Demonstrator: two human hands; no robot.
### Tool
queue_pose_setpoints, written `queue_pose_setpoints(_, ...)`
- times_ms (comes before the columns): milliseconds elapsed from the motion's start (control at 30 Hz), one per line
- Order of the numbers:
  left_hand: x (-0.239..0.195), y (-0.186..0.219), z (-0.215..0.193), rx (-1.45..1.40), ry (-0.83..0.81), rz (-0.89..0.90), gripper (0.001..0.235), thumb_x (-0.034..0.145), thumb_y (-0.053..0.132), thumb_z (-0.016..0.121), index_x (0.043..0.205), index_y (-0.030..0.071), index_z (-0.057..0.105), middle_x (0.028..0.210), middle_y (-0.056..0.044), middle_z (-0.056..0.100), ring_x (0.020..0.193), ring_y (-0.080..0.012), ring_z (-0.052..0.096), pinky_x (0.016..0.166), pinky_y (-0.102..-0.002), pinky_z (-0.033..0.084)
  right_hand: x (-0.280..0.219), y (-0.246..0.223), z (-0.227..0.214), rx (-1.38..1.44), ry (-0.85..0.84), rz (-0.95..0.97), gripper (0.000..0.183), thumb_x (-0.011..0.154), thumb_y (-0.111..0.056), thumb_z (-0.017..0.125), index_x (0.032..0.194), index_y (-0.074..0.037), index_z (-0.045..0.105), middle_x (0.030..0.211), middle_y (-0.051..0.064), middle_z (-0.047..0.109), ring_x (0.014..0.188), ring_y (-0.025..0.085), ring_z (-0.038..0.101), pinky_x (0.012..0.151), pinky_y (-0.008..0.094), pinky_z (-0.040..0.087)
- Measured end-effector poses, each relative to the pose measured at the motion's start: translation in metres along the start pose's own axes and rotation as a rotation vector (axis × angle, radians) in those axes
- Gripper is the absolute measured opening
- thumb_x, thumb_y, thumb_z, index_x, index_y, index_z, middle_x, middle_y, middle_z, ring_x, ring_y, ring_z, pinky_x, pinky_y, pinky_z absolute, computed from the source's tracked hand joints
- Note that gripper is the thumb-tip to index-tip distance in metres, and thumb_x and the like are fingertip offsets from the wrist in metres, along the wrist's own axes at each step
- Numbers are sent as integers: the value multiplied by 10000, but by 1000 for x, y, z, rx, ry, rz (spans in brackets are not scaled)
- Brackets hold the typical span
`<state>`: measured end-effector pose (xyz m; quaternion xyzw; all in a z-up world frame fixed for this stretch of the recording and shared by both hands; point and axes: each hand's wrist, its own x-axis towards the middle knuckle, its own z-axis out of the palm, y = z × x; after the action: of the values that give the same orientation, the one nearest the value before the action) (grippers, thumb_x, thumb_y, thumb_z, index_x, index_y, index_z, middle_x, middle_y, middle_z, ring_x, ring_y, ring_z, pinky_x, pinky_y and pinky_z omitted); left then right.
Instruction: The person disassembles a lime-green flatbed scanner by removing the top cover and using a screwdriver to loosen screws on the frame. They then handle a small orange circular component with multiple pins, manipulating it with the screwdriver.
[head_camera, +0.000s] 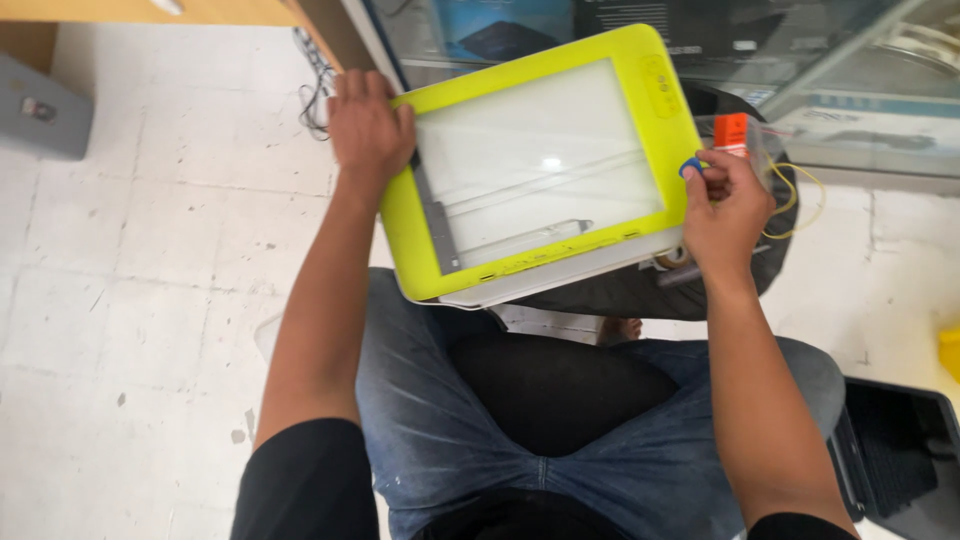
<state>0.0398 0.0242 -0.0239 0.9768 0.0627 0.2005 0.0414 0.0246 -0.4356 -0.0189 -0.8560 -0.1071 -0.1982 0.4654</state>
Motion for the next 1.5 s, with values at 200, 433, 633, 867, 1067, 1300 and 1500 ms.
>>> queue_pose_setpoints(200, 7, -4, 20, -81, 78, -10, 195, 907, 255, 453, 912, 99, 569, 910, -117, 559, 898, -339, 507, 729, -499, 434, -8, -51, 20, -83, -235, -124, 129, 1027, -16, 756, 1152, 13, 749, 1033, 139, 762, 877, 236, 720, 791, 345, 581)
queue_pose_setpoints(433, 7, 2, 18, -81, 81, -31, 218, 941, 263, 464, 945, 82, 587, 935, -120, 572, 914, -342, 518, 747, -512, 447, -1, -78, 45, -108, -414, 15, 124, 1005, -106, 774, 1107, -42, 745, 1024, 88, 771, 895, 233, 727, 837, 361, 576)
queue_pose_setpoints(633, 8, 4, 21, -95, 75, -47, 172, 912, 231, 488, 921, 86, 578, 931, -126, 579, 900, -338, 507, 759, -498, 447, 22, -80, 100, -284, -472, -572, 130, 995, 54, 713, 1116, 31, 753, 1066, 155, 705, 969, 296, 689, 853, 387, 567)
queue_pose_setpoints(867, 11, 7, 24, -90, 85, -63, 154, 901, 243, 551, 933, 94, 573, 967, -119, 581, 938, -338, 512, 778, -482, 447, 70, -82, 190, -360, -395, -1018, 68, 961, 28, 772, 1004, -23, 785, 871, 97, 658, 808, 273, 650, 570, 366, 529)
queue_pose_setpoints(1067, 9, 8, 28, -40, 92, -59, 159, 902, 255, 531, 925, 101, 565, 945, -107, 603, 918, -329, 528, 729, -476, 458, 90, -82, 222, -300, -403, -1028, 61, 954, 47, 806, 991, -1, 797, 866, 131, 704, 794, 300, 663, 620, 397, 552)
queue_pose_setpoints(1300, 7, 11, 29, -52, 124, -63, 136, 893, 238, 545, 926, 107, 561, 931, -90, 586, 920, -310, 511, 747, -464, 457, 85, -78, 229, -447, -312, -1133, 186, 821, 146, 659, 866, -34, 677, 780, 67, 514, 739, 254, 537, 500, 374, 409)
queue_pose_setpoints(1500, 8, 12, 31, -49, 125, -76, 182, 901, 247, 532, 963, 79, 565, 930, -103, 590, 899, -305, 519, 743, -446, 469, 78, -89, 237, -648, -424, -1005, 77, 951, 30, 678, 907, -30, 696, 788, 105, 599, 749, 257, 599, 507, 364, 477)
